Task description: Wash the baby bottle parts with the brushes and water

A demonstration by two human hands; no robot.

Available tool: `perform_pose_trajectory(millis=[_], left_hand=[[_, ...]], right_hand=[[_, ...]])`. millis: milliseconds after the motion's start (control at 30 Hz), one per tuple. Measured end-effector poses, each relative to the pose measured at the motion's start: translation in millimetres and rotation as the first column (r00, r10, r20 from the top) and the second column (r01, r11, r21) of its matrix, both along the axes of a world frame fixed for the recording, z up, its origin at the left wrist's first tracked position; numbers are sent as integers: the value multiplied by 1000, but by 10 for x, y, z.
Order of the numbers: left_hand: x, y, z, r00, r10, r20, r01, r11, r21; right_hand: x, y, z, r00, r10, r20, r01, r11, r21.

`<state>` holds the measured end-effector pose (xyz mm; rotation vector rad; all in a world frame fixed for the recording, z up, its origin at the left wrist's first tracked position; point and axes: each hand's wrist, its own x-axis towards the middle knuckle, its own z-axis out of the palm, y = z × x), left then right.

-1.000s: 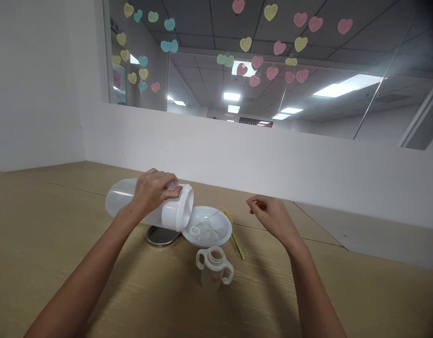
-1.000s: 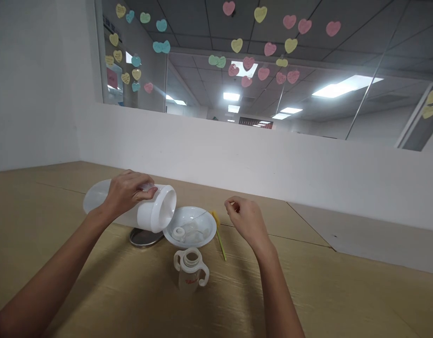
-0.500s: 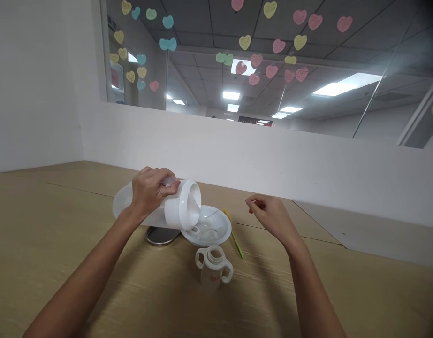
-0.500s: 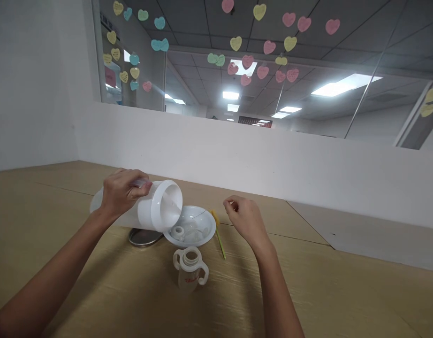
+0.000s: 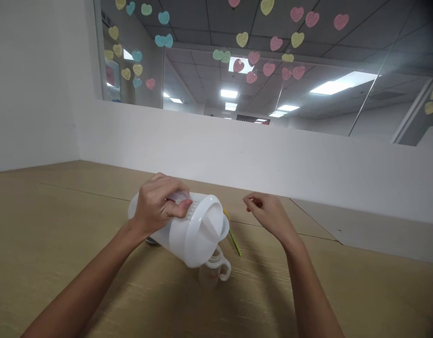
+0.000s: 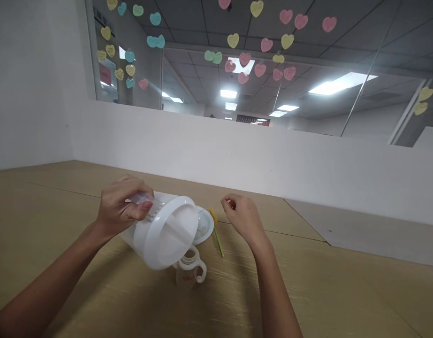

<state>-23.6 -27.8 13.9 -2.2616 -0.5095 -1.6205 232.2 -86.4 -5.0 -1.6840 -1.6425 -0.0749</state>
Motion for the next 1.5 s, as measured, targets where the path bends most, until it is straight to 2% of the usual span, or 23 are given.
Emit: perform_pose_trajectory(millis=[133,300,467,567,667,700,800,900,1000,1200,1400,1500], left_hand=[[29,-26,-7,998,33,-48,-33,999,-5],[28,5,-11,998,-9,-65,11,999,42],[-2,31,-8,999,-11,-52,12,1000,17],[-82,119,6,1000,-23,21,23,1000,-16],[-239,331,32,979,-4,202,31,991,-129],[-307,426,42,962,5,273,43,984,-170],[-531,740,58,858,23,513,70,984,-162],[-729,1029,24,729,64,682,52,988,-148],[-855,1243,-64,594,142,792,31,980,-199],[-918,1435,-239,447,347,825,-75,933,-352],[-926,1515,-348,400,459,793,-101,882,-460],[-949,1558,-401,409,513,755,-106,848,-519]], right_hand=[[-3,-4,-2,1000,-20,-7,20,1000,-3],[-4,-8,3,1000,-10,-10,10,1000,-6],[-13,-10,9,1000,-21,3,21,1000,-17],[-10,-7,3,999,-32,7,32,999,-21],[3,-2,-7,1000,-28,9,28,1000,-13],[7,-1,-8,1000,-22,10,22,1000,-14],[11,3,-6,1000,-12,15,12,999,-30],[4,9,-3,1000,-13,20,14,999,-37],[3,20,-10,1000,-2,28,3,999,-39],[13,21,-30,1000,-12,27,13,999,-42],[14,22,-32,999,-14,40,16,999,-49],[17,28,-34,999,-8,41,10,999,-47]])
